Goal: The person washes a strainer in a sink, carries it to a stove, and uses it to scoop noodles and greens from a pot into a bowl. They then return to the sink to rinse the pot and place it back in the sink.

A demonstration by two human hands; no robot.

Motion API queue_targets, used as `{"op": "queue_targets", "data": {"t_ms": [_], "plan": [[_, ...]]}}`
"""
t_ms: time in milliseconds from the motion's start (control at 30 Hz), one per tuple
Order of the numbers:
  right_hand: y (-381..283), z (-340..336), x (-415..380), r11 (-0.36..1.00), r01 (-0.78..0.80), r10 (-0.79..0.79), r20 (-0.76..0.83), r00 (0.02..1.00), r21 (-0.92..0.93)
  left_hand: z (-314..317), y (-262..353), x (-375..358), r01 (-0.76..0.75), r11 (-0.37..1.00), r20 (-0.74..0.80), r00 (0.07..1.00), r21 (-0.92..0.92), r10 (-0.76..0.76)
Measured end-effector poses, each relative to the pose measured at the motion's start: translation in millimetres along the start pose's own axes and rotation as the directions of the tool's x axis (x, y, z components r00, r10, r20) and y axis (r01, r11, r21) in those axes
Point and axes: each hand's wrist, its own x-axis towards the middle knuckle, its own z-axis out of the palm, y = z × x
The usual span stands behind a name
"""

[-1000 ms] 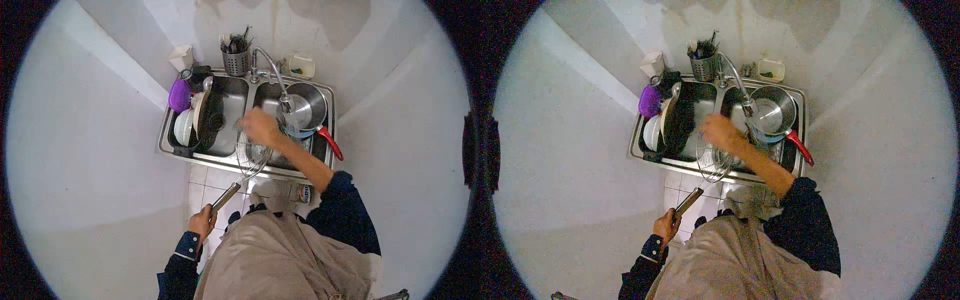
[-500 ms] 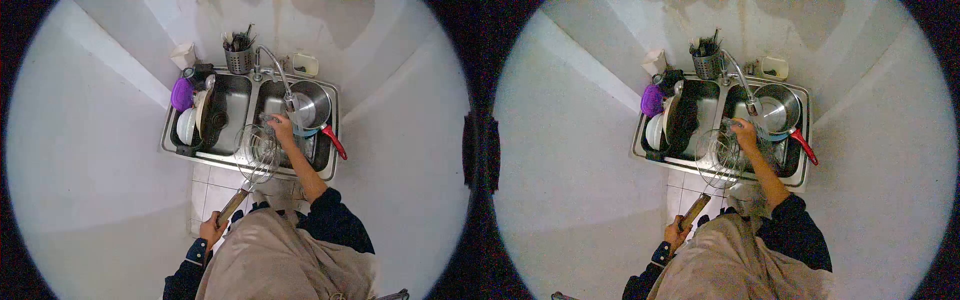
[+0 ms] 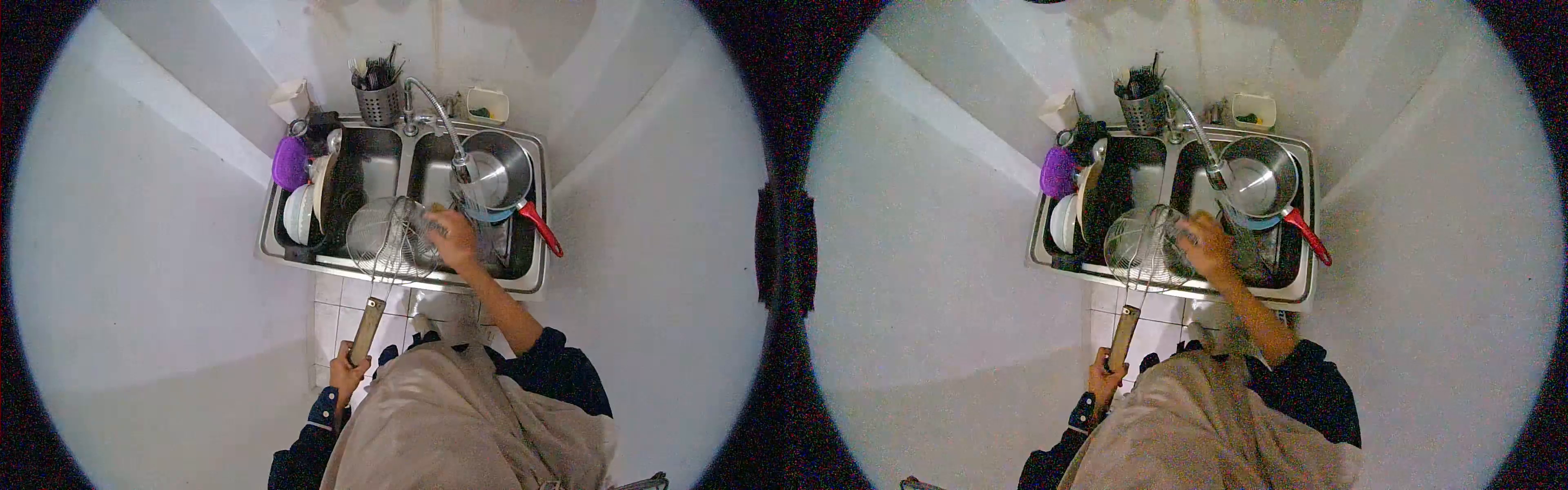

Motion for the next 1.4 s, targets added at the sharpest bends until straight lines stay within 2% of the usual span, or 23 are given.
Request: {"op": "queue_targets", "data": {"t_ms": [33,133,167,200,233,333,400,433,533,567,667,733,767,867,900,967,1067,1167,1267,1367,1400], "plan": [[-4,0,-4,0.993,0.111,-0.110,0.033,0.993,-0.045,0,-3,-1,0.018,1.000,-0.003,1.000,-0.012,-0.018],[-10,-24,12,0.974,-0.224,0.215,0.159,0.964,0.038,-2,-6,-3,-0.048,0.998,-0.028,0.998,0.038,0.049],[8,-19,16,0.882,-0.364,0.337,0.140,0.931,0.299,-3,-5,-3,-0.017,0.999,-0.012,1.000,0.047,0.018],[37,-8,19,0.707,-0.456,0.451,0.152,0.879,0.540,-4,-3,-2,0.011,0.998,0.003,1.000,0.059,-0.011],[42,-7,26,0.466,-0.494,0.547,0.200,0.813,0.734,-4,-1,-2,0.041,0.997,0.017,0.999,0.070,-0.042],[22,-29,42,0.658,-0.463,0.498,0.118,0.859,0.593,-2,-3,-3,0.026,0.998,0.020,0.999,0.054,-0.027],[16,-32,55,0.852,-0.413,0.385,0.151,0.910,0.320,-2,-14,-1,-0.094,0.989,-0.006,0.995,0.113,0.096],[15,-34,60,0.917,-0.359,0.329,0.178,0.927,0.173,-2,-21,0,-0.157,0.977,-0.016,0.987,0.144,0.161],[29,-18,63,0.982,-0.031,-0.005,0.188,0.982,0.188,-1,-37,3,-0.227,0.966,-0.028,0.972,0.126,0.232],[36,-23,62,0.968,-0.101,0.034,0.282,0.959,0.229,1,-39,4,-0.171,0.981,-0.030,0.984,0.094,0.174],[33,-36,39,0.928,-0.279,0.181,0.355,0.917,0.247,6,-20,-4,-0.021,1.000,-0.046,0.999,0.006,0.021],[40,-28,10,0.948,-0.212,0.129,0.322,0.938,0.239,8,-8,-1,0.036,0.997,-0.071,0.997,-0.061,-0.041],[46,-23,-2,0.956,-0.178,0.102,0.306,0.946,0.234,12,-17,5,-0.029,0.989,-0.077,0.997,-0.147,0.018],[38,-34,-18,0.903,-0.315,0.169,0.432,0.886,0.294,12,1,7,-0.010,0.998,-0.113,0.994,-0.068,0.003],[38,-36,-15,0.911,-0.306,0.205,0.339,0.918,0.277,14,-4,10,-0.023,0.975,-0.089,0.996,-0.223,0.003],[38,-41,-7,0.923,-0.297,0.269,0.140,0.953,0.243,14,-10,10,-0.031,0.978,-0.066,0.998,-0.209,0.018],[12,-40,-7,0.911,-0.349,0.339,0.083,0.937,0.221,18,-5,9,-0.046,0.978,-0.035,0.999,-0.203,0.040],[11,-23,-37,0.970,-0.145,0.144,0.020,0.989,0.196,26,-5,17,-0.064,0.970,-0.064,0.997,-0.234,0.051],[-2,-37,-52,0.995,-0.014,-0.002,0.171,0.985,0.095,25,-5,18,-0.077,0.966,-0.082,0.995,-0.245,0.058],[-9,-48,-29,0.925,-0.286,0.296,-0.005,0.955,0.251,20,-11,16,-0.075,0.969,-0.075,0.995,-0.235,0.059],[-8,-48,-20,0.958,-0.230,0.244,-0.061,0.968,0.173,18,-12,13,-0.069,0.973,-0.057,0.997,-0.220,0.057]]}}
